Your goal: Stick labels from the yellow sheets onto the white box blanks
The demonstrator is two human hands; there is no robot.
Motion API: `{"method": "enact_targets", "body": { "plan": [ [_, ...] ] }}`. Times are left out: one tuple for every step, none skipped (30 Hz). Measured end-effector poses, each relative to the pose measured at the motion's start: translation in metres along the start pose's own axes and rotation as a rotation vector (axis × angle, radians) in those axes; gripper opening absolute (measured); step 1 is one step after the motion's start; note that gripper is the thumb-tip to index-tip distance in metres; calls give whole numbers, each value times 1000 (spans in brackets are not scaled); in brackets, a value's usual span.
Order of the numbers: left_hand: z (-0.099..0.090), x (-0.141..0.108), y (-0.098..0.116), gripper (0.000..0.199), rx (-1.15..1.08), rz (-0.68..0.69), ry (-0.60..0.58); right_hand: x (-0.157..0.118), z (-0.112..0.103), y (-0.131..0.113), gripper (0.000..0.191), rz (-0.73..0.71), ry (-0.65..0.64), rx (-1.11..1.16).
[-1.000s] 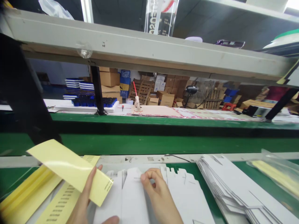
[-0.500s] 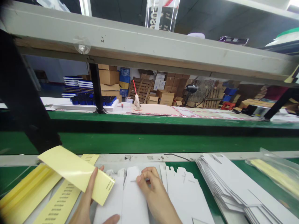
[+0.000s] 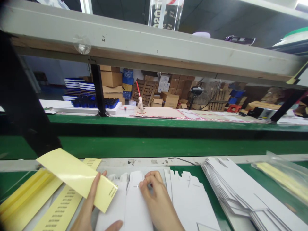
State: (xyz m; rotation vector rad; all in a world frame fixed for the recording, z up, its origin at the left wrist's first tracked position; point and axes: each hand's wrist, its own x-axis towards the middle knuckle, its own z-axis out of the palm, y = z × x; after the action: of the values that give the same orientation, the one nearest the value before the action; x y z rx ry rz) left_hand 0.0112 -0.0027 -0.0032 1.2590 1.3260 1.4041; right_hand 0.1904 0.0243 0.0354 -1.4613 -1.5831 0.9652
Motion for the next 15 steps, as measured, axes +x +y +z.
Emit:
{"method": "enact_targets", "body": {
  "plan": [
    [0,1,-2,95,3,-11,-1,0,1,0,22,-8,10,-12],
    [0,2,-3,95,6,-23,-1,0,1,0,22,-18,19,-23],
    [0,3,-5,94,7,-35,0,0,1,0,22,-25,27,-35],
    [-1,4,-6,92,6,-43,1,0,2,0,22,-29,33,-47],
    [-1,5,-8,90,3,-48,2,-1,2,1,22,-30,38,-58],
    [-2,6,-9,87,0,-51,2,-1,2,1,22,-32,41,-66],
    [-2,6,-10,85,-3,-52,-1,-1,2,1,22,-30,46,-72],
    [-3,7,-12,84,-6,-50,-6,-1,2,1,21,-29,49,-73],
    [-4,7,-13,83,-10,-49,-11,-1,2,1,21,-28,51,-71],
    [-4,8,-13,82,-15,-49,-13,-1,2,0,21,-26,52,-69],
    [-5,8,-14,82,-20,-51,-13,-1,1,-1,21,-24,48,-68],
    [-5,9,-14,81,-24,-53,-12,-1,1,-1,21,-21,44,-69],
    [-4,9,-14,81,-27,-53,-12,-1,2,-2,22,-20,44,-69],
    [-4,8,-14,82,-28,-47,-16,-2,2,-2,22,-25,50,-71],
    [-3,8,-14,84,-25,-39,-23,-3,3,-3,22,-38,64,-76]
  ]
}}
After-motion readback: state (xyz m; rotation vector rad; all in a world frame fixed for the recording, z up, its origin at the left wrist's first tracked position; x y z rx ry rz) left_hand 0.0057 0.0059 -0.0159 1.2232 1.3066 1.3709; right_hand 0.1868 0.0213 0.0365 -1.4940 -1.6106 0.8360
